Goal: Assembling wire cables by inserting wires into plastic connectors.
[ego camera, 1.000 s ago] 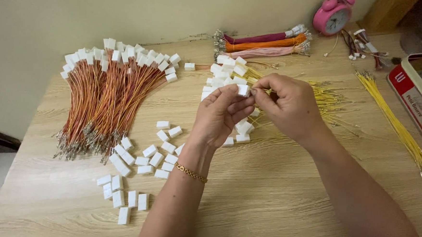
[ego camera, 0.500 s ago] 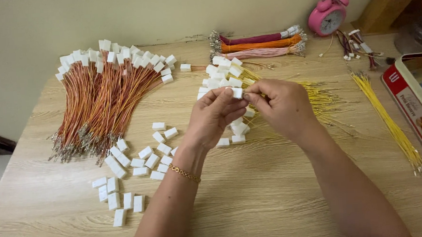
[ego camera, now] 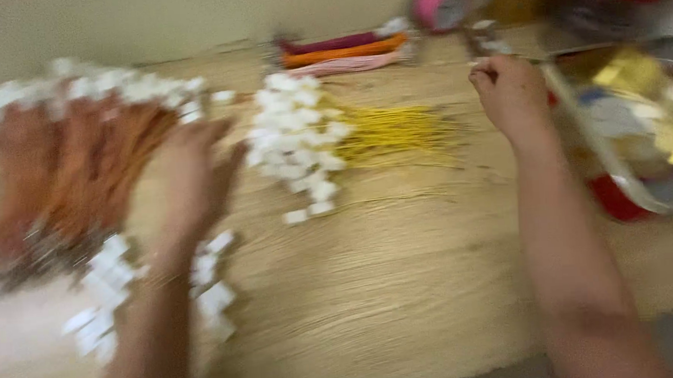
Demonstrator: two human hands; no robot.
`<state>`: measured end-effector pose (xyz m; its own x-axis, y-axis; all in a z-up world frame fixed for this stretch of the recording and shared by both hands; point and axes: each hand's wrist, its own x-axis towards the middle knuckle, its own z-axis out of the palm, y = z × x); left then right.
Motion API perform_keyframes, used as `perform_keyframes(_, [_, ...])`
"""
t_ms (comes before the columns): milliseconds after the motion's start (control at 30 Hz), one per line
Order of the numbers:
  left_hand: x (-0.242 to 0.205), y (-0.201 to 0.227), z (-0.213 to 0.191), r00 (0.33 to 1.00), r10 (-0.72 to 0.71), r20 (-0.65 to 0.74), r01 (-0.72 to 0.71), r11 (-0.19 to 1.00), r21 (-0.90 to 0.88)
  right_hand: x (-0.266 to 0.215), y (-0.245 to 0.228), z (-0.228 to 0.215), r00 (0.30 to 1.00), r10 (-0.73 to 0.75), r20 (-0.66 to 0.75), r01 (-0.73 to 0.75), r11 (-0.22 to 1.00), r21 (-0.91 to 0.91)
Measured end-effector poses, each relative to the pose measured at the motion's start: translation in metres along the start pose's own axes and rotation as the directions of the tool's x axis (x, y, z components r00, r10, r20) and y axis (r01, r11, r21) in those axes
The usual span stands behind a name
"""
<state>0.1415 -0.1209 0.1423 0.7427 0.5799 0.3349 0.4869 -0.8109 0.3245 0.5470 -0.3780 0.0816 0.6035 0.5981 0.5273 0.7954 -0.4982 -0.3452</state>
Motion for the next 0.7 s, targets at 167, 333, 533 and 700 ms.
perform_keyframes(167, [-0.032, -0.073, 0.03, 0.959, -0.116, 0.257, 0.056, 0.972, 0.227, -0.001, 0.068, -0.02, 0.928, 0.365, 0.078, -0.348, 0.922, -0.172])
perform_keyframes(333, [-0.05, -0.066, 0.033, 0.917, -0.217, 0.334, 0.005, 0.844, 0.536, 0.0, 0.069, -0.002, 0.928, 0.308, 0.21, -0.279, 0.947, -0.158])
perform_keyframes(533, [-0.052, -0.075, 0.034, 0.926, -0.251, 0.282, 0.085, 0.867, 0.491, 0.012, 0.059, 0.023, 0.782, 0.527, 0.332, -0.379, 0.826, -0.418])
perform_keyframes(700, [-0.045, -0.039, 0.002, 0.995, -0.084, 0.051, 0.072, 0.976, 0.205, 0.02, 0.083, 0.039, 0.802, 0.475, 0.363, -0.249, 0.817, -0.521])
